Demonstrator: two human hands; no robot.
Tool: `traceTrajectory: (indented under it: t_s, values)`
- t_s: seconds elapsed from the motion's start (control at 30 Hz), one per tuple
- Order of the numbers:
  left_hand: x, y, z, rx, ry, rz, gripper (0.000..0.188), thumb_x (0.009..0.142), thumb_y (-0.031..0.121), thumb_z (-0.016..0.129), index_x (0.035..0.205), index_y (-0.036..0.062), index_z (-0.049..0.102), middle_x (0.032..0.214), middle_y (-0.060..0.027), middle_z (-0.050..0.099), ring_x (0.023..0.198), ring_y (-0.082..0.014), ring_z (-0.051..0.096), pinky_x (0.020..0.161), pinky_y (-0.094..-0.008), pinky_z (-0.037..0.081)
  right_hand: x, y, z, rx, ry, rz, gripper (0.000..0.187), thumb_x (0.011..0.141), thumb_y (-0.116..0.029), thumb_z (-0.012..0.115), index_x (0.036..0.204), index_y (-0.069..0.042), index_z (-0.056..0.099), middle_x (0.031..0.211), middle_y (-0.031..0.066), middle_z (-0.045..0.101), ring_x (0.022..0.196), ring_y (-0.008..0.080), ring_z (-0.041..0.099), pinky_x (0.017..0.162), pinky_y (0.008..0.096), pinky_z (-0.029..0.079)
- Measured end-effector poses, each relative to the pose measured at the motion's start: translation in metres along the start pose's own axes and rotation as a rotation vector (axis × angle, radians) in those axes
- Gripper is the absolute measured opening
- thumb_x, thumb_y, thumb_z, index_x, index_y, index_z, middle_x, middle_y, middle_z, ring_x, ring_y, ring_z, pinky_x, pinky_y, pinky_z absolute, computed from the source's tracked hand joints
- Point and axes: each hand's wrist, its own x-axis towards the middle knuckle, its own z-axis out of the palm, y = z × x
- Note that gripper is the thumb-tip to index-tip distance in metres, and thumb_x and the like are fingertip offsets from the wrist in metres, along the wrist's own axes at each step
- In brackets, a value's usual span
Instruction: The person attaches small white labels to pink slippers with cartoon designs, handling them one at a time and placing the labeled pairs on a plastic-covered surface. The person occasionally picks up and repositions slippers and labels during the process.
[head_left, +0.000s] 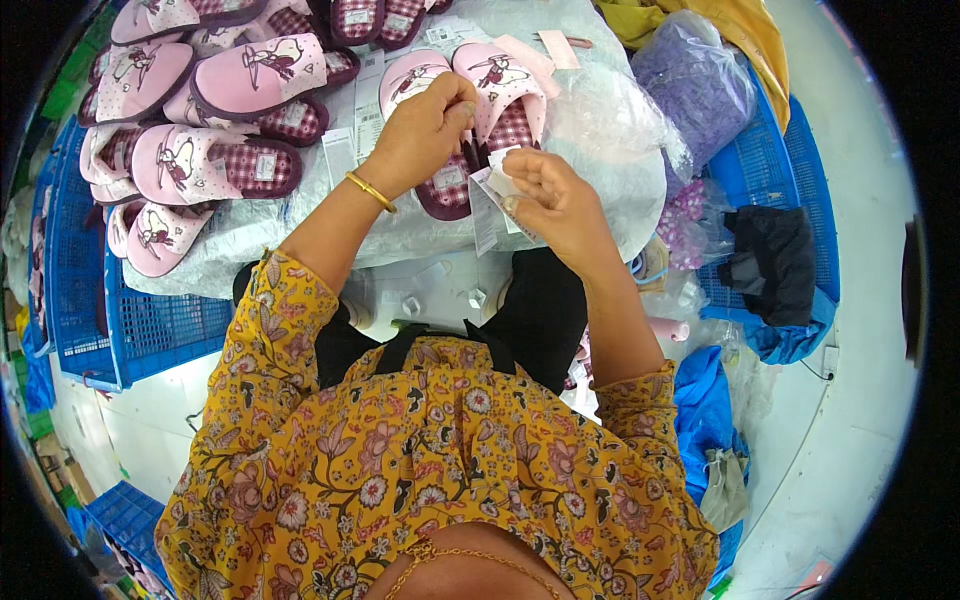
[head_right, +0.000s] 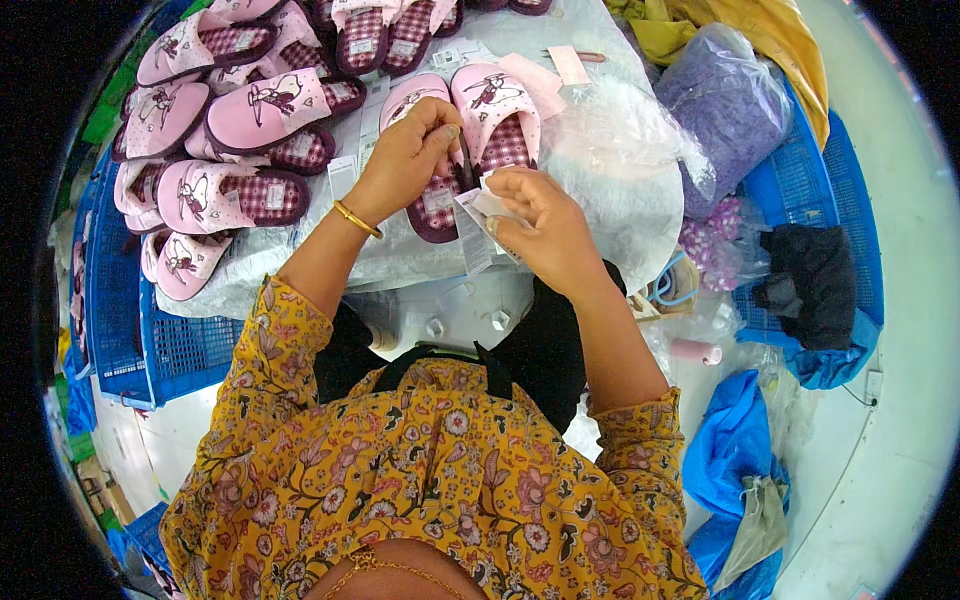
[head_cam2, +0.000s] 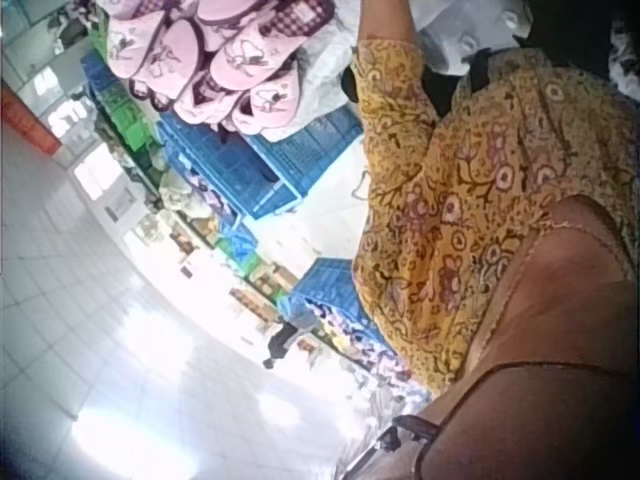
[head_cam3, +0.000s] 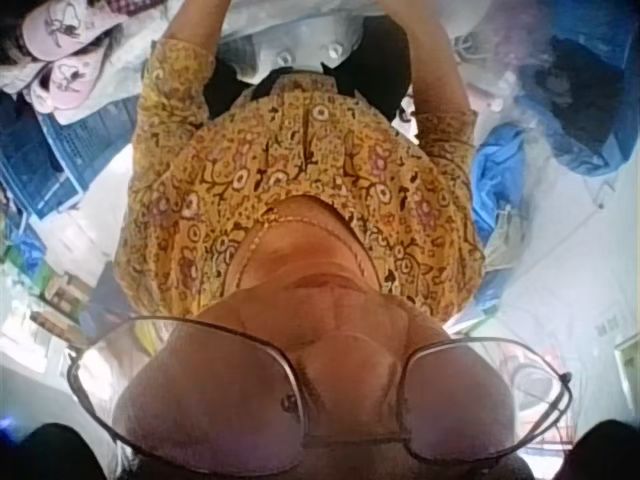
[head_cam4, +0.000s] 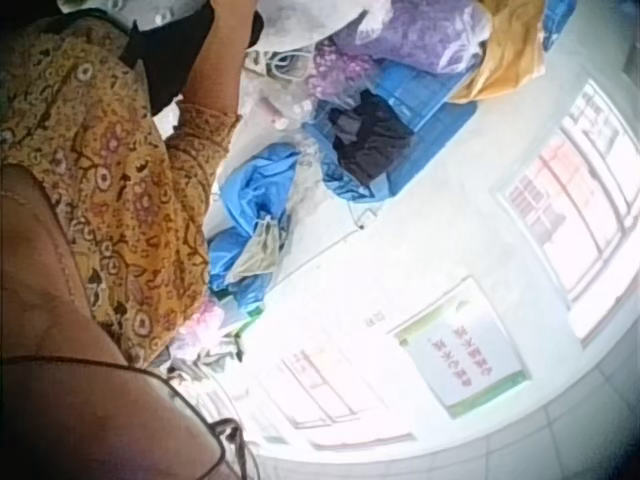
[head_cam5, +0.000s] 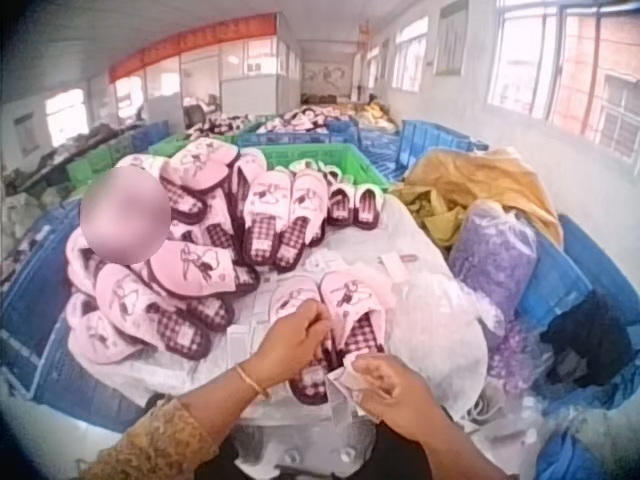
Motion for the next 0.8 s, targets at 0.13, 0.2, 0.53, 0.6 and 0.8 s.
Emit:
traceTrajectory:
  t_s: [0.13, 0.2, 0.53, 0.6, 0.8]
  values:
    - [-0.001, -0.004, -0.007, -0.006, -0.054, 0.004, 0.012, 0.097, 0.008, 0.054, 0.105, 0.0021, 0.061, 0.082, -0.0007, 0.062, 0.064, -0.006, 0.054, 0.061, -0.0227, 0.047, 0.001, -0.007, 0.002, -0.162, 0.029, -0.012, 0.034, 0.081, 0.004, 0.066, 0.114, -0.002, 0.062, 0.115, 0.0116, 0.062, 0.103, 0.0221, 0.065, 0.089, 0.034, 0.053]
    - [-0.002, -0.004, -0.01, -0.031, -0.09, 0.0, 0.013, 0.096, 0.007, 0.055, 0.106, 0.0023, 0.063, 0.083, -0.0003, 0.062, 0.066, -0.0064, 0.055, 0.062, -0.023, 0.048, 0.002, -0.011, 0.006, -0.278, 0.054, -0.066, 0.032, 0.08, 0.003, 0.067, 0.112, -0.001, 0.063, 0.113, 0.0127, 0.062, 0.102, 0.0247, 0.065, 0.088, 0.0346, 0.053]
    - [-0.012, -0.006, -0.015, 0.099, -0.121, 0.058, 0.015, 0.094, 0.004, 0.057, 0.105, 0.0027, 0.066, 0.085, -0.0023, 0.063, 0.07, -0.0084, 0.057, 0.066, -0.0246, 0.049, 0.002, -0.013, -0.001, -0.727, -0.068, -0.296, 0.025, 0.082, -0.014, 0.071, 0.105, -0.005, 0.065, 0.104, 0.0148, 0.065, 0.097, 0.0353, 0.063, 0.079, 0.0408, 0.052]
    - [-0.013, -0.003, -0.015, 0.08, -0.129, 0.041, 0.015, 0.094, 0.004, 0.057, 0.106, 0.0026, 0.066, 0.086, -0.0025, 0.063, 0.07, -0.0087, 0.058, 0.066, -0.0247, 0.049, 0.003, -0.014, -0.001, -0.788, -0.022, -0.295, 0.025, 0.085, -0.016, 0.069, 0.108, -0.008, 0.064, 0.101, 0.0147, 0.067, 0.091, 0.0364, 0.064, 0.075, 0.0426, 0.052]
    - [-0.017, -0.002, -0.014, 0.091, -0.119, 0.023, 0.015, 0.094, 0.004, 0.057, 0.106, 0.0027, 0.066, 0.087, -0.0029, 0.064, 0.071, -0.0098, 0.058, 0.067, -0.0256, 0.05, 0.017, -0.021, 0.001, -0.828, 0.119, -0.334, 0.026, 0.09, -0.014, 0.062, 0.116, -0.016, 0.062, 0.095, 0.0145, 0.068, 0.078, 0.038, 0.066, 0.066, 0.0456, 0.053]
